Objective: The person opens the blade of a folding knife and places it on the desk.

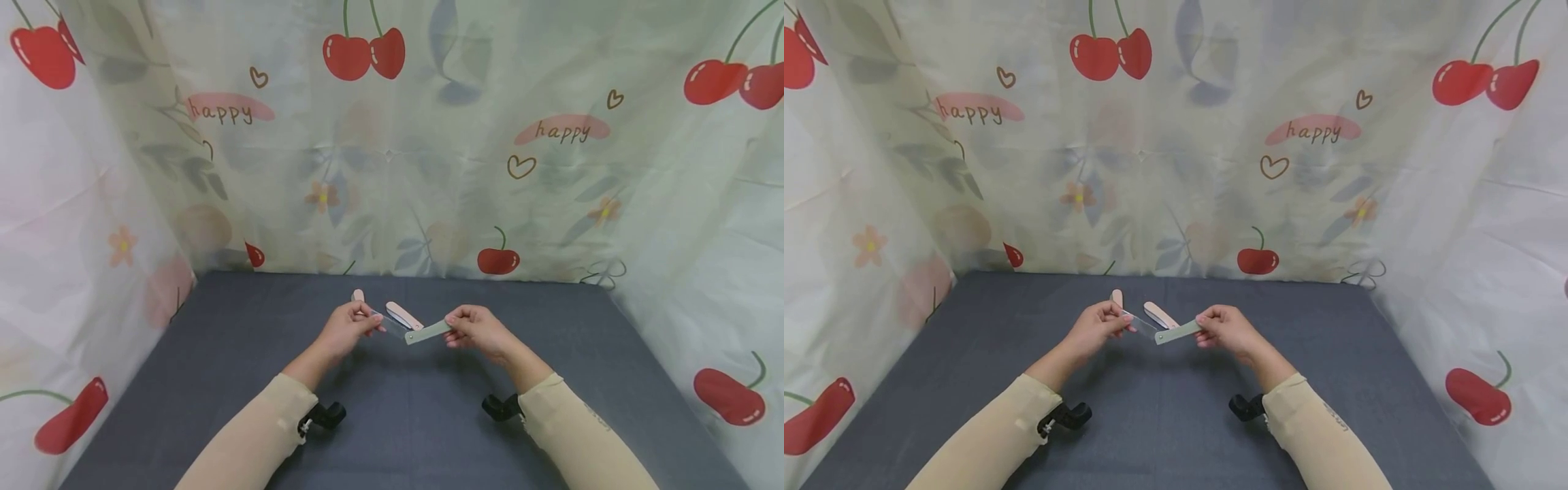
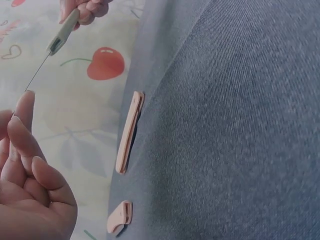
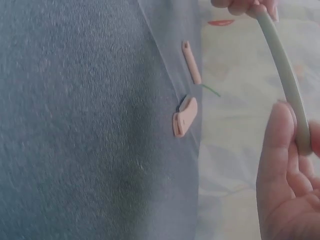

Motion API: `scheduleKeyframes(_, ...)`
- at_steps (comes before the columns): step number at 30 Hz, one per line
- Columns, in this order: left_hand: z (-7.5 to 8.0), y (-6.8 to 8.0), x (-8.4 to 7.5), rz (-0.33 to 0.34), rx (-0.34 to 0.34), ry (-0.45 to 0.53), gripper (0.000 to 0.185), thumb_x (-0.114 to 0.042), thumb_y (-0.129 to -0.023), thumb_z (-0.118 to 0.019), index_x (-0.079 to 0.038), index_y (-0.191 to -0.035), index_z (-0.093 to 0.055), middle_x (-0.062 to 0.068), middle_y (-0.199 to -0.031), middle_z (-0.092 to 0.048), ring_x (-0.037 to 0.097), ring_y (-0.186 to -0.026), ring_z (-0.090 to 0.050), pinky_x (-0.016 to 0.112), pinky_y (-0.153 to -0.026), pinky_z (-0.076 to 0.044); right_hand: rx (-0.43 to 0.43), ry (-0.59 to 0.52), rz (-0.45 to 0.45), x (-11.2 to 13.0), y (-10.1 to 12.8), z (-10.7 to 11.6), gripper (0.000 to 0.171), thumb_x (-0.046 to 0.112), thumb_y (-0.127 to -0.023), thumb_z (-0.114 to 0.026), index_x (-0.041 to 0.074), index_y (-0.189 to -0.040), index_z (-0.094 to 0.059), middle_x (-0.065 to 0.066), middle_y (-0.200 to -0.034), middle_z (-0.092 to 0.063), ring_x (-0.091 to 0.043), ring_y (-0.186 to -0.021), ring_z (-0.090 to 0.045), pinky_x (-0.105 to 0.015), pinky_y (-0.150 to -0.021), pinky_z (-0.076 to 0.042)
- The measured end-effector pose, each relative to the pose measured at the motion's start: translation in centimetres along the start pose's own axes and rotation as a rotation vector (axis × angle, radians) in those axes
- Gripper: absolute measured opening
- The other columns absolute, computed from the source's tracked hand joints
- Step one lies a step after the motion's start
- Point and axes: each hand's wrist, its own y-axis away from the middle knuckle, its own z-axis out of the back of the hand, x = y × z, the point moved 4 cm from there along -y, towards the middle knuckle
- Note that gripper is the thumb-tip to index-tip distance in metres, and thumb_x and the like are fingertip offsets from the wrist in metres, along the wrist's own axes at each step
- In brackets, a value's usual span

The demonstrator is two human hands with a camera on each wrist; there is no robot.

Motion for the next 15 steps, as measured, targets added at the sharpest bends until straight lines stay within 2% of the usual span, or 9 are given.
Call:
scheduleKeyframes(3,0.09,0.13,0.04,0.027,-0.016,0.048,0.018,-0.009,-0.095,-0.069,-0.006,-0.086,-0.054,0.009,-0.084,-0.075,0.029,-0.076,-0.062,0.035,-0.072,-0.047,-0.044,-0.043,0.003,0.12,0.18,-0.04,0.023,0.013,-0.105,-0.053,-0.010,-0.110,-0.056,-0.013,-0.087,-0.068,-0.014,-0.075,-0.067,-0.035,-0.078,-0.058)
scheduleKeyframes(7,0.09,0.09,0.20,0.043,-0.034,0.113,0.019,-0.008,-0.096,-0.067,-0.007,-0.085,-0.052,0.010,-0.086,-0.076,0.020,-0.070,-0.058,0.029,-0.065,-0.043,-0.106,-0.100,0.014,0.21,0.29,-0.17,0.022,0.012,-0.106,-0.052,-0.009,-0.111,-0.055,-0.012,-0.087,-0.068,-0.013,-0.075,-0.067,-0.031,-0.075,-0.058)
scheduleKeyframes(15,-0.35,-0.06,0.58,0.061,-0.106,0.221,0.017,-0.008,-0.097,-0.066,-0.009,-0.087,-0.052,0.005,-0.085,-0.076,0.010,-0.065,-0.056,0.027,-0.064,-0.042,-0.238,-0.158,0.022,-0.01,0.24,-0.39,0.025,0.013,-0.106,-0.050,-0.010,-0.113,-0.055,-0.010,-0.087,-0.068,-0.012,-0.074,-0.067,-0.031,-0.076,-0.058)
